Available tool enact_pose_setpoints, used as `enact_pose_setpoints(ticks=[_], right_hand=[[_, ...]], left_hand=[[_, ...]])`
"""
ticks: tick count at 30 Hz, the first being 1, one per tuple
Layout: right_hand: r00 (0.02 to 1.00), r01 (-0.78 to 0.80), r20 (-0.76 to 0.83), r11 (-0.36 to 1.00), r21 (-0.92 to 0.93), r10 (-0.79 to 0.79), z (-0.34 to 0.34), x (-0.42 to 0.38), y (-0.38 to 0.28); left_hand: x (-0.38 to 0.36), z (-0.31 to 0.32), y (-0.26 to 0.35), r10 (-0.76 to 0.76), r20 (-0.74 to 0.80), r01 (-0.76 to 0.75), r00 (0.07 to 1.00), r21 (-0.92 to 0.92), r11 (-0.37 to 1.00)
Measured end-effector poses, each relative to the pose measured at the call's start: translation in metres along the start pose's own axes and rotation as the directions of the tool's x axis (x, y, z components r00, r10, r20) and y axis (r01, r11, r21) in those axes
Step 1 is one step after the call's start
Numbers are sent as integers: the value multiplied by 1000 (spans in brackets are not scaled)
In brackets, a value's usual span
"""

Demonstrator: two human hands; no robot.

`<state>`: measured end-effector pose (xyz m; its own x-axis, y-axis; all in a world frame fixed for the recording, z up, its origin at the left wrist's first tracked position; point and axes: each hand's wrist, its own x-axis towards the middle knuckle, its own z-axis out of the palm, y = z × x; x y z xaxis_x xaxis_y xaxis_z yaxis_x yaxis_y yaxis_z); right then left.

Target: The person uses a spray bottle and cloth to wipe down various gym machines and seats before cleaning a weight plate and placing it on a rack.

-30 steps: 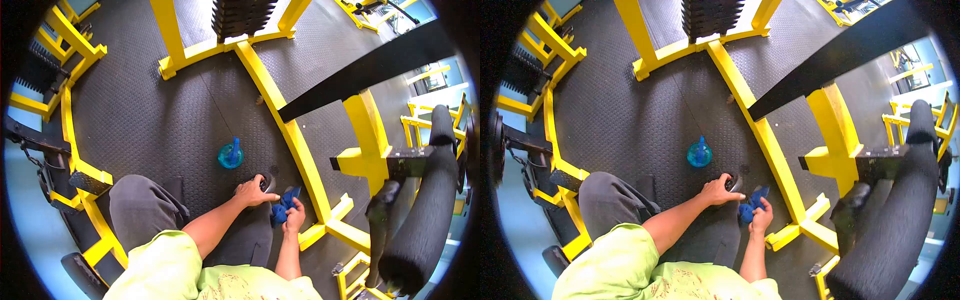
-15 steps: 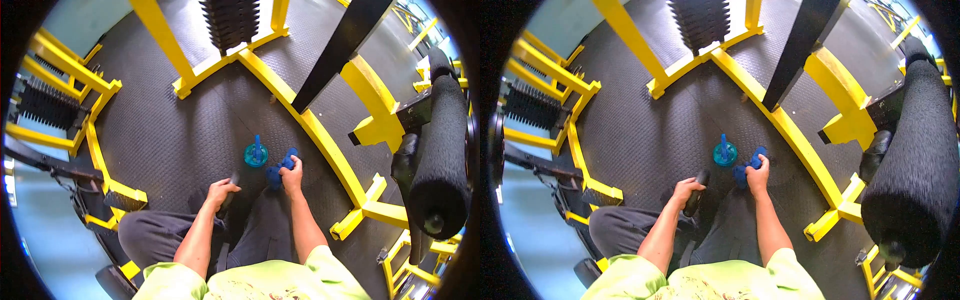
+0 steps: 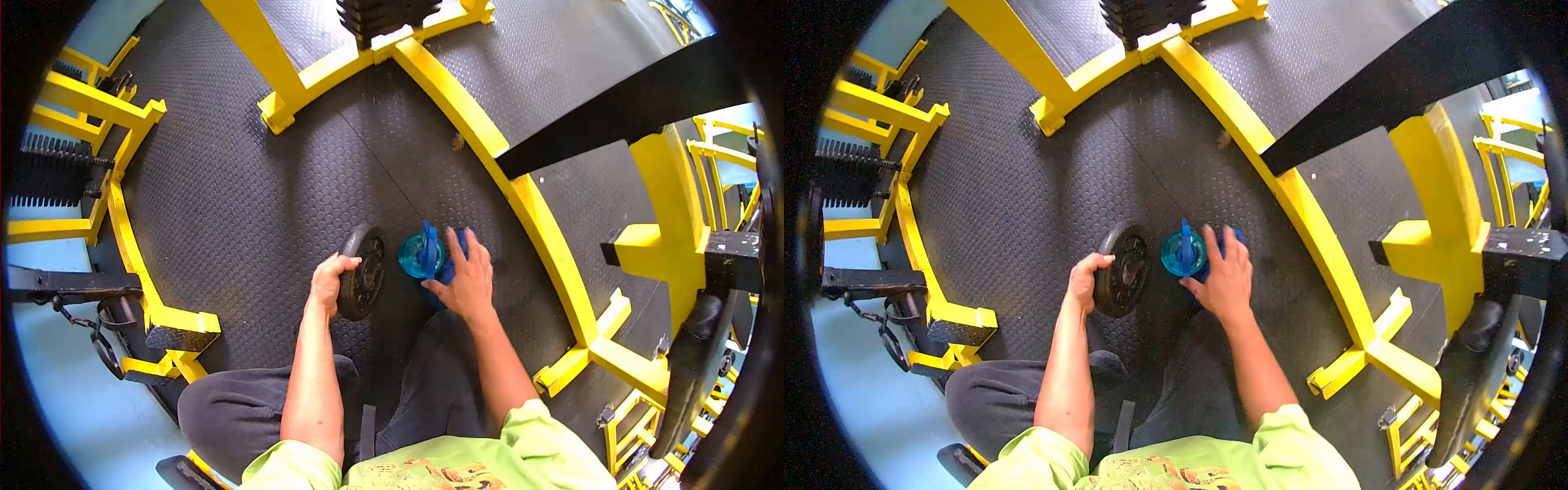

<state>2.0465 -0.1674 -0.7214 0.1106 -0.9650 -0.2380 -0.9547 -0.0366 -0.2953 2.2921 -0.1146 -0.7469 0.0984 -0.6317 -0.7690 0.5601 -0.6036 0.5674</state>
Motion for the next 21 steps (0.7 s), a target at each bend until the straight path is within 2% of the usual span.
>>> enact_pose_setpoints(ticks=[1, 2, 3, 5, 7, 9, 10, 12, 13, 15, 16, 17, 18, 19, 21], right_hand=[[975, 222, -44, 970, 103, -218, 4, 10, 2], [900, 436, -117, 880, 190, -420, 8, 20, 3], [902, 431, -124, 883, 188, -414, 18, 30, 6], [791, 604, -179, 699, 383, -585, 41, 52, 10], [786, 597, -152, 672, 437, -599, 43, 61, 0], [781, 596, -86, 699, 395, -618, 46, 68, -9], [778, 599, -86, 694, 401, -622, 37, 64, -18], [656, 696, -43, 581, 423, -754, 13, 52, -34], [645, 702, -40, 570, 427, -763, 5, 44, -42], [537, 756, 104, 532, 382, -837, -3, 24, -50], [491, 791, 260, 551, 267, -831, -1, 20, -49], [492, 791, 261, 552, 263, -831, -2, 20, -49], [445, 812, 406, 551, 191, -798, -1, 20, -49], [396, 834, 541, 537, 124, -742, 0, 19, -49], [380, 850, 562, 517, 101, -735, 5, 18, -45]], left_hand=[[0, 0, 4, 28, -41, -26, 999, 53, 998], [1, 1, 8, 103, -61, -94, 993, 128, 987], [0, 3, 10, 104, -53, -96, 993, 134, 986], [-1, 7, 14, 166, -83, -155, 983, 125, 980], [-1, 6, 13, 223, -90, -204, 971, 180, 962], [-2, 8, 11, 293, -152, -216, 944, 388, 896], [0, 5, 8, 294, -132, -217, 947, 410, 886], [20, -9, -6, 326, -164, -231, 931, 425, 875], [22, -11, -6, 353, -191, -244, 916, 434, 868], [19, -11, -2, 324, -200, -207, 925, 451, 868], [16, -8, 2, 286, -179, -192, 941, 413, 890], [12, -3, 6, 249, -153, -176, 956, 377, 909], [8, 0, 10, 221, -136, -157, 966, 371, 915], [11, 0, 7, 223, -136, -159, 965, 375, 914], [14, 0, 0, 353, -201, -240, 914, 434, 868]])
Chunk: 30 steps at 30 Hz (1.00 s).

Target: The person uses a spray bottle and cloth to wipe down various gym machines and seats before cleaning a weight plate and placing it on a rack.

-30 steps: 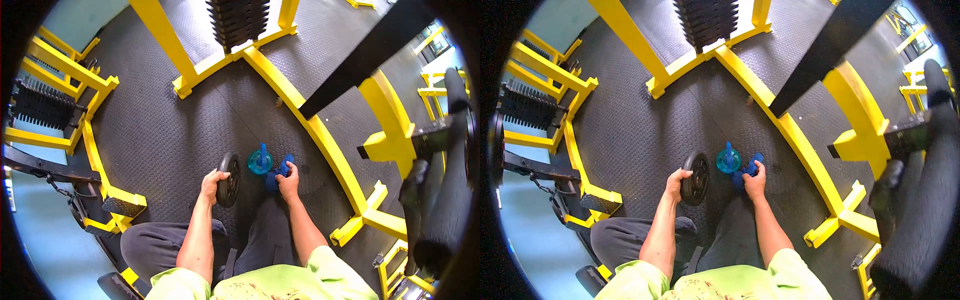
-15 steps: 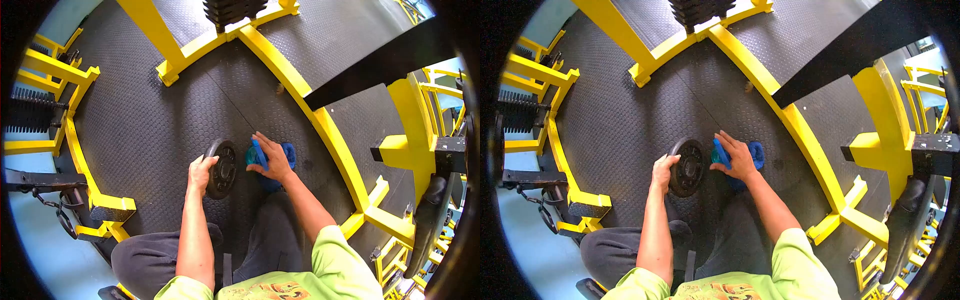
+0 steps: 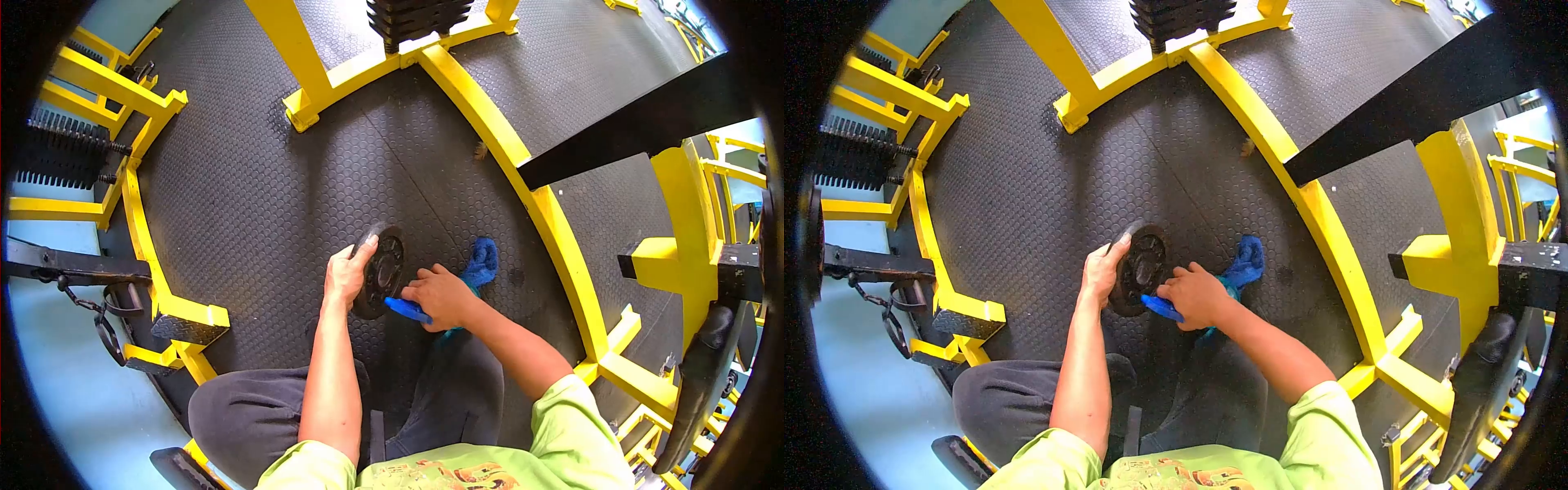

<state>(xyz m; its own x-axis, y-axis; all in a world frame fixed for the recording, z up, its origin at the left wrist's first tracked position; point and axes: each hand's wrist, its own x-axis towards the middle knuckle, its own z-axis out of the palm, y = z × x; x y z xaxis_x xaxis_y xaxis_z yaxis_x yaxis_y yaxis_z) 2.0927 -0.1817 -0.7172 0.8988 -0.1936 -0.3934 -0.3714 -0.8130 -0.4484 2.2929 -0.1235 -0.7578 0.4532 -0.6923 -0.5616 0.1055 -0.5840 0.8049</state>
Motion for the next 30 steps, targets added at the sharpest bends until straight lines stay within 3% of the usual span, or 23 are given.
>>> enact_pose_setpoints(ticks=[3, 6, 8, 9, 14, 18, 19, 20, 22, 23, 24, 26, 27, 29, 30], right_hand=[[999, 12, -50, 1000, -16, -13, 7, -4, 6], [995, 4, -97, 997, 73, 3, -2, -2, 15], [956, -17, -291, 996, 84, 41, -5, 0, 21], [972, -41, -228, 996, 85, 59, -6, 3, 26], [933, -158, -306, 980, 121, 188, -5, 0, 70], [727, -187, -610, 945, 266, 316, -11, -11, 105], [587, -152, -742, 944, 292, 324, -6, -9, 116], [587, -157, -739, 942, 297, 331, 1, -5, 124], [356, -231, -769, 848, 477, 530, 10, 2, 133], [373, -304, -697, 790, 532, 612, 25, 6, 143], [370, -308, -694, 786, 536, 618, 30, 7, 142], [204, -355, -811, 813, 461, 549, 44, 6, 133], [256, -491, -722, 730, 475, 643, 54, -1, 127], [255, -534, -192, 304, 789, 948, 48, -25, 83], [263, -587, 60, 111, 802, 963, 43, -35, 58]], left_hand=[[-6, -2, 7, -45, 74, 50, 996, -58, 997], [1, -1, -3, -16, 34, 17, 999, -54, 998], [-3, -2, 1, -17, 64, 20, 998, -45, 999], [-4, -1, 2, -15, 63, 17, 998, -32, 999], [-8, -1, 8, -7, 12, 6, 1000, 57, 998], [-13, 0, 21, -49, 46, 49, 998, -5, 999], [-13, 0, 21, -50, 42, 51, 998, -10, 999], [-13, 1, 21, -53, 39, 54, 998, -14, 998], [-12, 3, 20, -64, 43, 64, 997, -12, 998], [-12, 3, 20, -51, 39, 52, 998, -21, 998], [-12, 4, 21, -40, 35, 41, 999, -30, 999], [-11, 3, 20, -52, 25, 53, 998, -6, 999], [-10, 2, 17, -42, 31, 43, 999, -25, 999], [-8, 0, 16, -32, 36, 34, 999, -46, 998], [-8, -2, 16, -40, 24, 40, 999, -24, 999]])
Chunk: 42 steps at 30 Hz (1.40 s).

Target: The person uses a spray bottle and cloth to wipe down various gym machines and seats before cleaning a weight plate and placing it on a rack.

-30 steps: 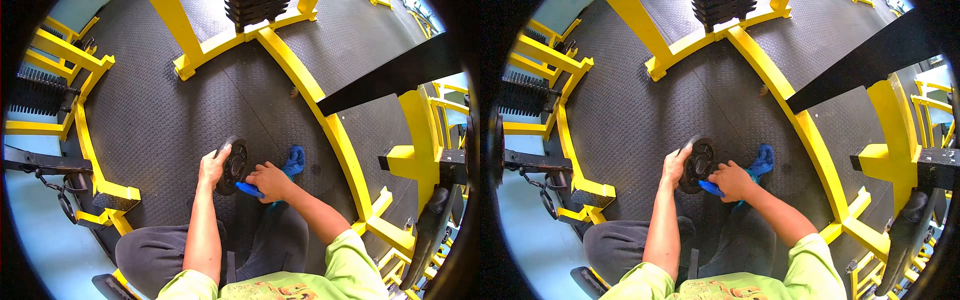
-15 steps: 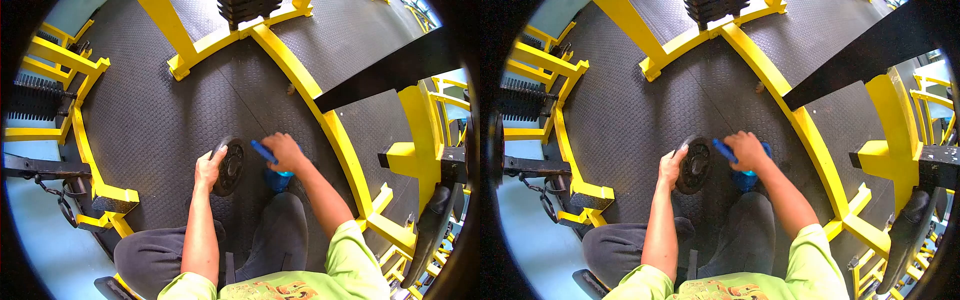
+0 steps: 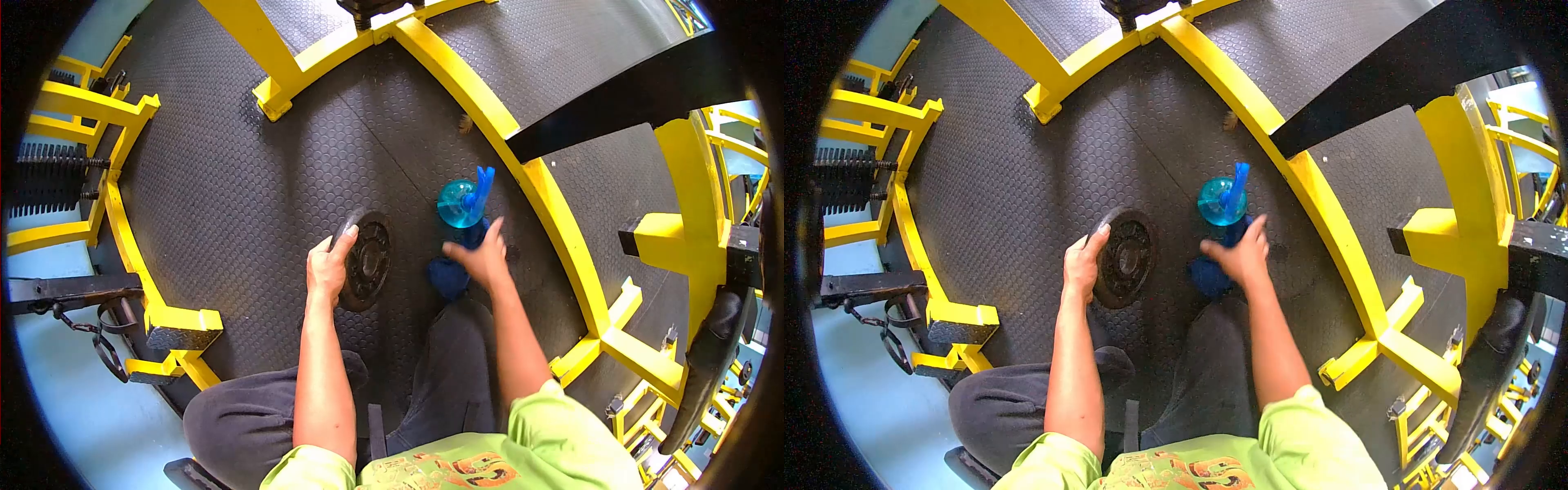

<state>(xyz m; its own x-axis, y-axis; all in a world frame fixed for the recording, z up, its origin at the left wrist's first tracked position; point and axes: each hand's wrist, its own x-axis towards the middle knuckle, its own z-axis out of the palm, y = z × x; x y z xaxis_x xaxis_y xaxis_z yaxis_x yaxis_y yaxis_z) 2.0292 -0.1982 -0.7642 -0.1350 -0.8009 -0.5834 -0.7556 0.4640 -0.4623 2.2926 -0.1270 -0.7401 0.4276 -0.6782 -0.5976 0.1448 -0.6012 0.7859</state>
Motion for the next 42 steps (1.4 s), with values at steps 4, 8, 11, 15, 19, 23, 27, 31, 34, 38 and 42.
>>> enact_pose_setpoints(ticks=[4, 8, 11, 15, 19, 23, 27, 31, 34, 38, 42], right_hand=[[984, 155, 151, 871, -467, -94, 45, -34, 26], [913, 400, 149, 902, -163, -379, 50, -16, 1], [567, 824, -103, 562, 76, -817, 73, -30, -38], [636, 767, -149, 599, 231, -757, 143, -24, -27], [860, 430, 210, 882, 193, -465, 142, -74, 11], [848, 275, 339, 885, 375, -407, 131, -83, -7], [947, 136, 111, 689, 712, -302, 164, -53, -10], [930, -195, 354, 689, 699, -96, 172, -79, 11], [932, -353, 353, 439, 826, 84, 120, -43, -67], [787, 549, -204, 511, 661, -582, 124, -59, -67], [691, 660, -38, 609, 440, -722, 123, -93, -22]], left_hand=[[5, -3, -10, -43, -9, 43, 999, -38, 998], [12, -6, -27, 1, -24, -2, 1000, -46, 999], [2, -2, -14, 15, -10, -15, 1000, -69, 998], [-3, 2, -11, -5, -43, 1, 999, -100, 995], [-1, 2, -17, -4, -68, 6, 998, 32, 999], [-9, 16, 2, 44, -45, -36, 998, 170, 985], [-21, 25, 13, 114, -69, -89, 991, 298, 950], [-16, 29, 1, 181, -104, -137, 978, 333, 933], [-16, 29, 8, 102, -64, -72, 993, 357, 931], [-23, 28, 8, 107, -198, -54, 974, 258, 965], [-7, 6, -11, 77, -165, -45, 983, 190, 981]])
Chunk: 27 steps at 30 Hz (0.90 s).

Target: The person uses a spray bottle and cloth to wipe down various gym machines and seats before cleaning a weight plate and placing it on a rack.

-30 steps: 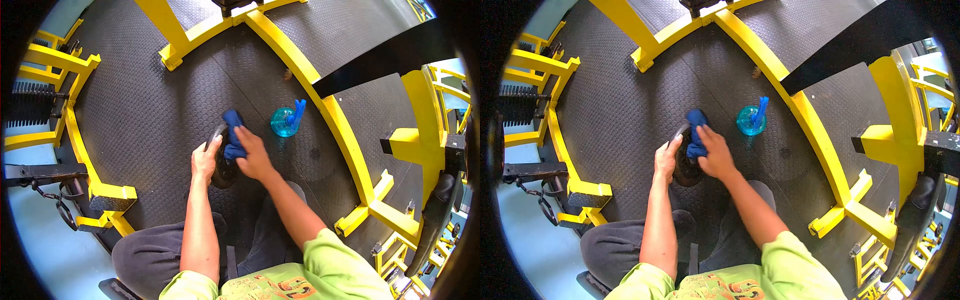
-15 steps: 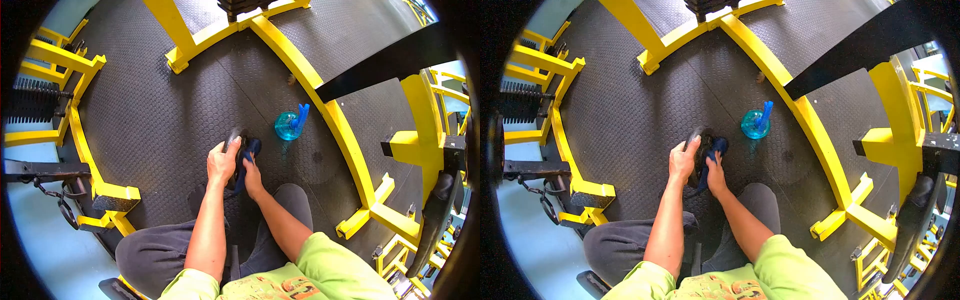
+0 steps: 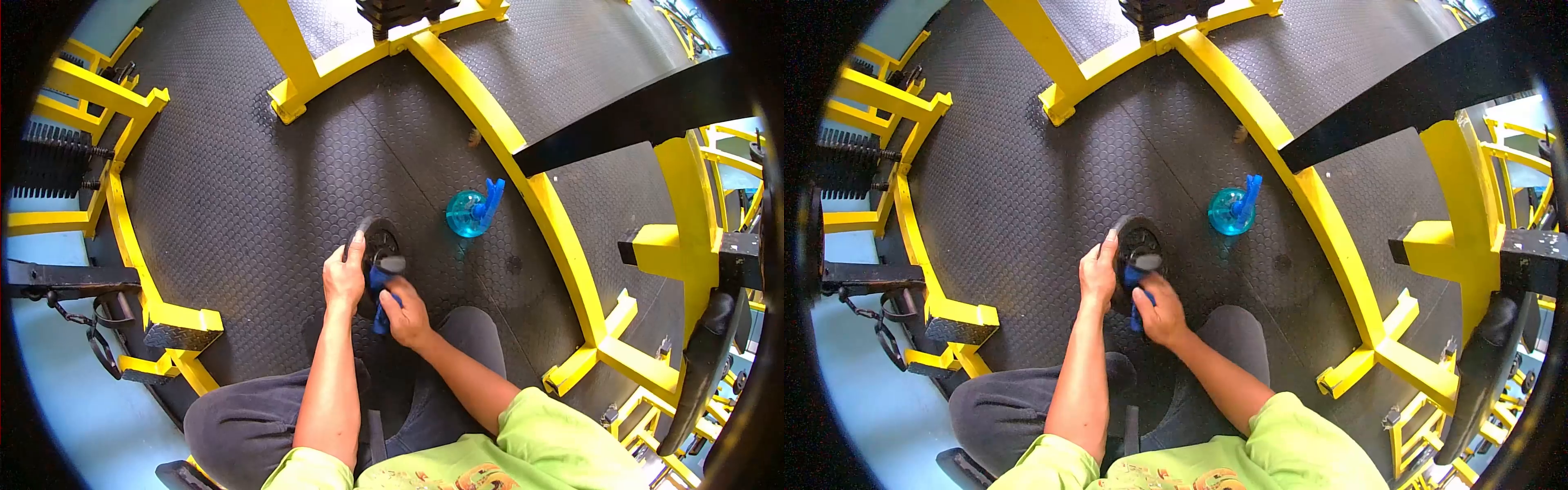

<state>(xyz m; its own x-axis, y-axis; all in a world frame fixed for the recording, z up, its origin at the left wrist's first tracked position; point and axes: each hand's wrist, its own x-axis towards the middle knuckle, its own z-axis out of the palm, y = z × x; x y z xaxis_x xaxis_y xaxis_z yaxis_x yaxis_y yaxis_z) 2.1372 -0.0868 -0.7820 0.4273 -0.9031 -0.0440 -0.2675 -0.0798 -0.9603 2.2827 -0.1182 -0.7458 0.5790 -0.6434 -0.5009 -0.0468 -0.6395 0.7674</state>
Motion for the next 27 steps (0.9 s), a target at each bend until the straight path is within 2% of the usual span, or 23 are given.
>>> enact_pose_setpoints(ticks=[1, 2, 3, 4, 6, 7, 8, 10, 11, 12, 13, 14, 15, 16, 18, 19, 20, 21, 22, 23, 24, 26, 27], right_hand=[[975, -218, -65, 973, -75, 213, 4, 13, 4], [901, -429, -142, 894, -132, 411, 11, 33, 11], [889, -390, -226, 917, 77, 398, 18, 56, 10], [889, -396, -216, 915, 79, 403, 17, 53, 4], [869, -487, -70, 872, 52, 490, 7, 36, -12], [969, -214, -124, 977, 16, 214, 3, 14, -19], [988, 47, -140, 990, -130, -65, -1, -4, -16], [990, 141, -2, 980, -139, -142, -17, -24, -13], [989, 146, -13, 978, -150, -150, -19, -19, -8], [965, -255, -85, 961, -109, 247, -20, -8, 0], [785, -615, -130, 788, -36, 606, -19, 3, 11], [776, -569, -282, 819, 69, 563, -18, 24, 32], [730, -643, -239, 762, 77, 640, -26, 51, 35], [731, -641, -240, 764, 78, 638, -19, 66, 42], [864, -283, -382, 944, 171, 328, 7, 79, 61], [927, -270, -243, 958, 96, 285, -1, 65, 56], [930, -266, -238, 959, 95, 281, -5, 55, 50], [901, -388, -160, 915, 114, 402, -10, 48, 42], [850, -512, -76, 852, 113, 521, -14, 44, 38], [802, -558, -179, 822, 114, 570, -12, 60, 51], [809, -549, -182, 829, 108, 559, -18, 83, 51], [837, -494, -179, 855, 159, 517, -19, 128, 45], [903, -388, -117, 903, 185, 412, -19, 140, 36]], left_hand=[[2, 2, -1, 3, -4, -3, 1000, -2, 1000], [3, 5, -2, -6, 17, 7, 1000, -47, 999], [2, 8, -4, -19, 39, 23, 999, -88, 996], [-1, 10, 3, 2, 16, -1, 1000, -65, 998], [-5, 9, 11, -18, 28, 18, 999, -34, 999], [-5, 9, 15, -24, 30, 25, 999, -37, 999], [-7, 8, 18, -17, 37, 17, 999, 10, 1000], [-5, 9, 18, -19, 76, 13, 997, 80, 997], [-5, 10, 22, -11, 84, 3, 996, 89, 996], [-6, 12, 25, -3, 91, -6, 996, 99, 995], [-7, 15, 27, 5, 91, -14, 996, 98, 995], [-8, 17, 28, 13, 84, -21, 996, 97, 995], [-11, 20, 27, 16, 96, -21, 995, 47, 999], [-4, 28, 6, 51, 65, -54, 997, 47, 997], [-5, 30, -1, 64, 102, -63, 993, -13, 998], [-7, 26, -1, 60, 102, -59, 993, -6, 998], [-6, 21, 2, -11, 194, 48, 981, -186, 981], [-5, 19, 5, -61, 288, 166, 956, -358, 919], [-6, 18, 2, -68, 275, 172, 959, -375, 911], [-7, 18, -1, -68, 293, 178, 954, -366, 914], [-3, 21, 0, -54, 313, 170, 948, -354, 920], [-3, 33, -10, -48, 251, 129, 967, -315, 940], [-13, 31, 5, -54, 203, 108, 978, -268, 957]])
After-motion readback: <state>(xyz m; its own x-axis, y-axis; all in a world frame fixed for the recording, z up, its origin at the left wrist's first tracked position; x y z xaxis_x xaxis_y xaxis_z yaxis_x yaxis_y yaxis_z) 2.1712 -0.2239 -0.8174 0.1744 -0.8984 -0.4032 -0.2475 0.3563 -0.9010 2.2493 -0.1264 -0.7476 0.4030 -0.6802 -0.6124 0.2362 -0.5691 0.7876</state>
